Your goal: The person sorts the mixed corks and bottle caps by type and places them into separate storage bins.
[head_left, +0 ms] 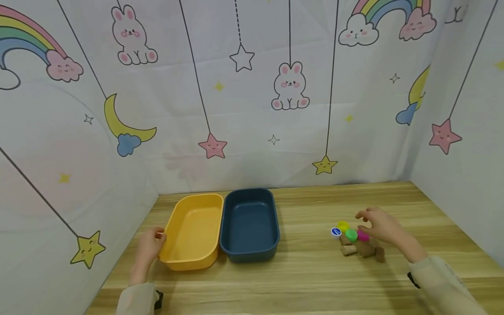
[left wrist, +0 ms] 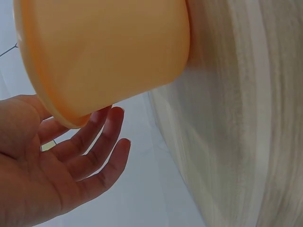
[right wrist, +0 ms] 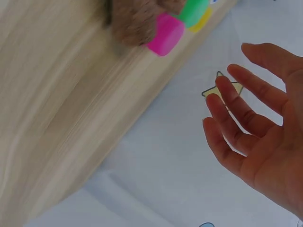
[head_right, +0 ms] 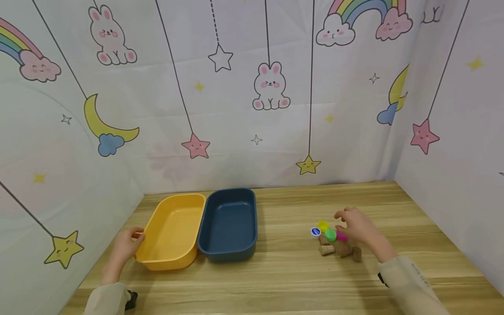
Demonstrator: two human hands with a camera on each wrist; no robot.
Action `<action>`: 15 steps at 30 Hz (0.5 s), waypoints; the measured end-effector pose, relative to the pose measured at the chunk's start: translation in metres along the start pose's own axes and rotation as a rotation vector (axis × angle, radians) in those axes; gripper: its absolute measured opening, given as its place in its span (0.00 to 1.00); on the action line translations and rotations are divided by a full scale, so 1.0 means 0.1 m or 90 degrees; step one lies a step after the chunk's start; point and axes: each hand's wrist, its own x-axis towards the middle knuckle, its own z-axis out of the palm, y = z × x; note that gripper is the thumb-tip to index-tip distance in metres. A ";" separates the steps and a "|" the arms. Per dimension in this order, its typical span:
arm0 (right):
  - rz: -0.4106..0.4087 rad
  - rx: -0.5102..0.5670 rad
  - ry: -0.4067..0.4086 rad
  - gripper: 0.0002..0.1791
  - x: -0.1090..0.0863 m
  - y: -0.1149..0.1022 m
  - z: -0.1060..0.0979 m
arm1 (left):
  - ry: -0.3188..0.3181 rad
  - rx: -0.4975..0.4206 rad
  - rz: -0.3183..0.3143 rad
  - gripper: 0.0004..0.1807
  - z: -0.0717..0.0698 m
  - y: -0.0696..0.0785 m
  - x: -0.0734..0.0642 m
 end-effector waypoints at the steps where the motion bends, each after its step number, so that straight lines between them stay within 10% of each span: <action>1: -0.010 -0.009 -0.001 0.12 0.00 0.02 0.00 | 0.002 -0.001 0.000 0.15 0.00 -0.01 0.00; 15: 0.027 0.014 -0.067 0.15 -0.07 0.19 0.11 | -0.016 -0.084 -0.022 0.12 -0.03 -0.12 0.01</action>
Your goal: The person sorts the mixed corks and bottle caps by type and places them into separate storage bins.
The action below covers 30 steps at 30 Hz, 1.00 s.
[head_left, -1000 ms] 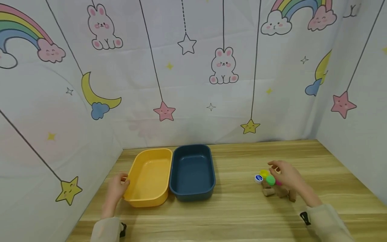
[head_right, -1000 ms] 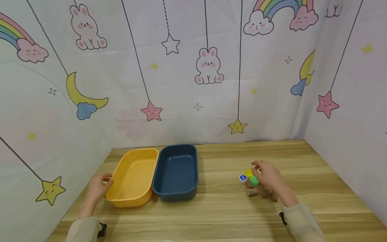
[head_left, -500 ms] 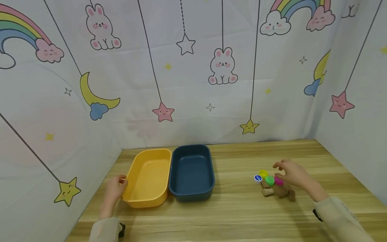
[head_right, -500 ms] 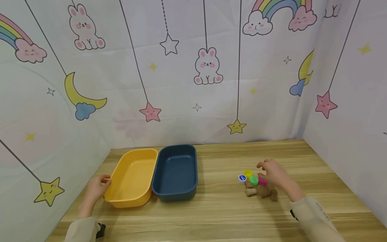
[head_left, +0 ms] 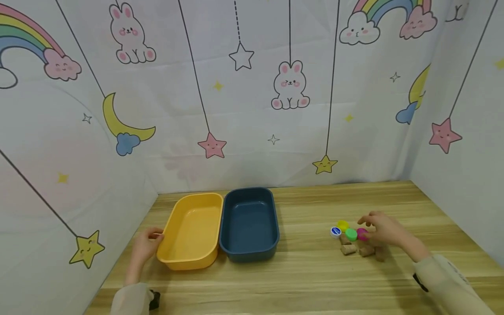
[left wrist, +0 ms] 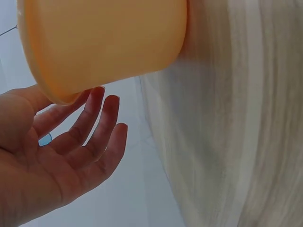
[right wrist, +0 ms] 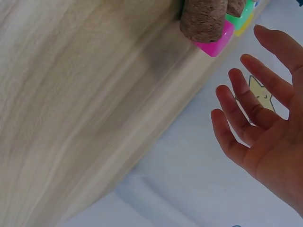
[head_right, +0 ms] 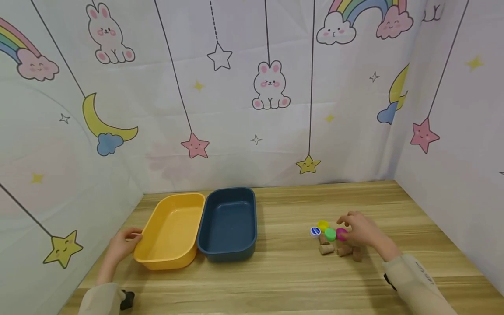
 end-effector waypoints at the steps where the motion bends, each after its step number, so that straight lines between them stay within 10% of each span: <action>1: 0.005 0.001 -0.005 0.15 0.00 0.01 0.01 | -0.009 -0.010 -0.009 0.13 -0.01 -0.01 0.00; 10: 0.005 0.029 -0.040 0.18 0.02 0.08 0.05 | -0.094 -0.060 -0.079 0.18 -0.08 -0.05 0.04; 30: 0.014 0.054 -0.078 0.16 0.02 0.16 0.11 | -0.111 -0.071 -0.087 0.17 -0.09 -0.04 0.03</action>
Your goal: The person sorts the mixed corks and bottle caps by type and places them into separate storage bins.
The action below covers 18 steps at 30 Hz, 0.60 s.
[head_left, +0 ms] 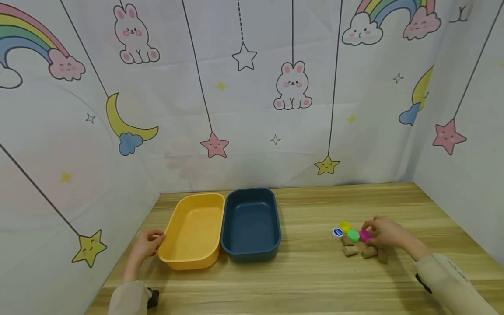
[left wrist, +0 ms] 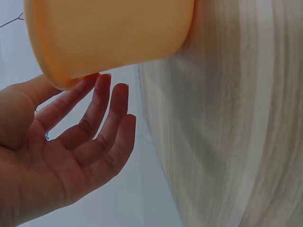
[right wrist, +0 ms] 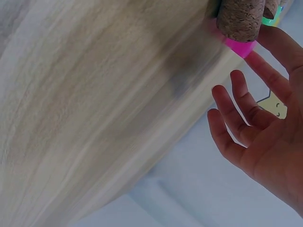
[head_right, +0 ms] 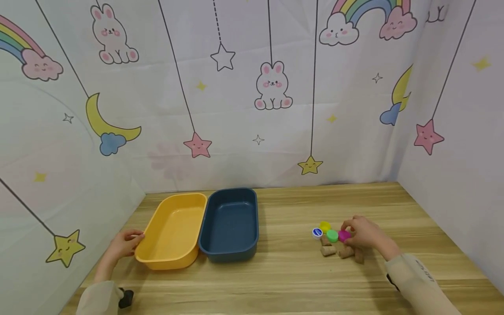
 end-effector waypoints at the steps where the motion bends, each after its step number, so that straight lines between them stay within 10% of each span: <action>1: -0.001 -0.002 0.002 0.16 0.00 0.00 0.00 | -0.001 0.000 -0.001 0.16 0.00 0.00 0.00; 18: -0.003 -0.057 0.054 0.14 -0.01 0.04 0.02 | -0.013 -0.003 -0.018 0.19 0.00 -0.02 0.02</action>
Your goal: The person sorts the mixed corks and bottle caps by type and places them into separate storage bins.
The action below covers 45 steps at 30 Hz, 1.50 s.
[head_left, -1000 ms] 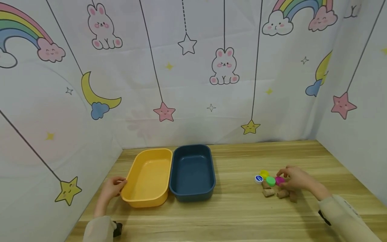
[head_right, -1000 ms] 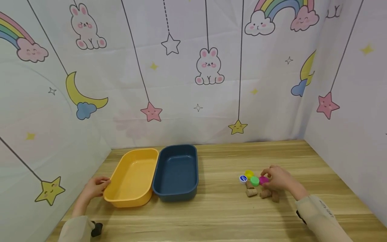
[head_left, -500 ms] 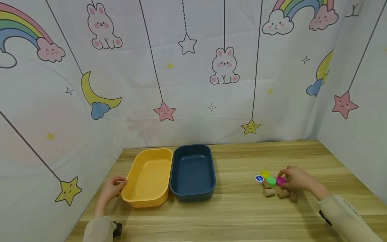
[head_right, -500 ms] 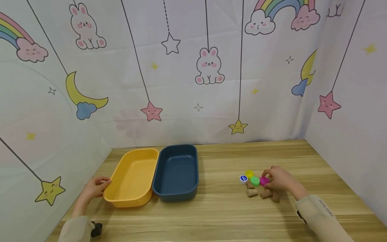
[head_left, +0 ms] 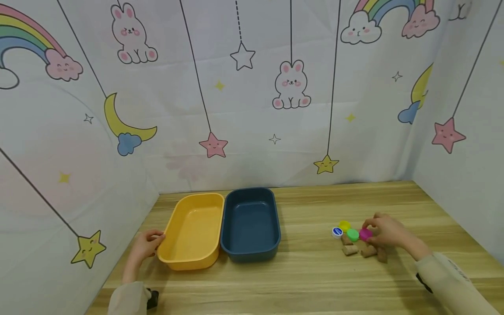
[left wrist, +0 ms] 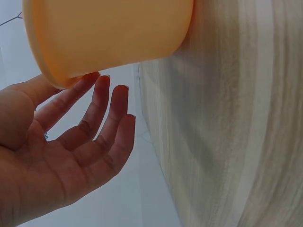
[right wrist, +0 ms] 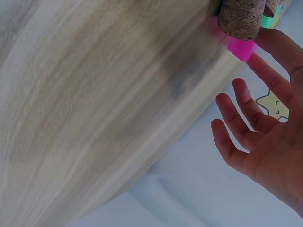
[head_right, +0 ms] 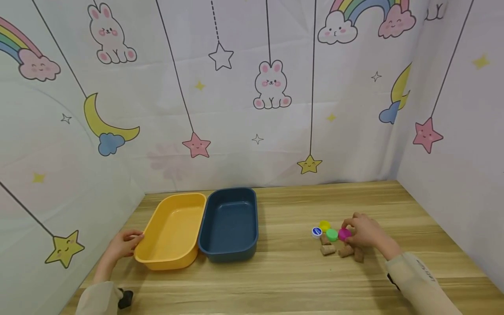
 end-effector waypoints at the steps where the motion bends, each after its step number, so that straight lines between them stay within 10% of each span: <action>1: 0.002 -0.007 0.005 0.14 0.00 0.00 0.00 | 0.000 -0.001 0.000 0.19 0.00 0.00 0.00; 24: -0.013 -0.035 0.058 0.16 0.15 -0.18 -0.17 | -0.006 -0.001 -0.010 0.19 -0.01 0.02 -0.03; 45: -0.119 -0.010 0.065 0.15 0.62 -1.09 -0.29 | -0.020 0.006 -0.016 0.20 -0.03 0.01 -0.01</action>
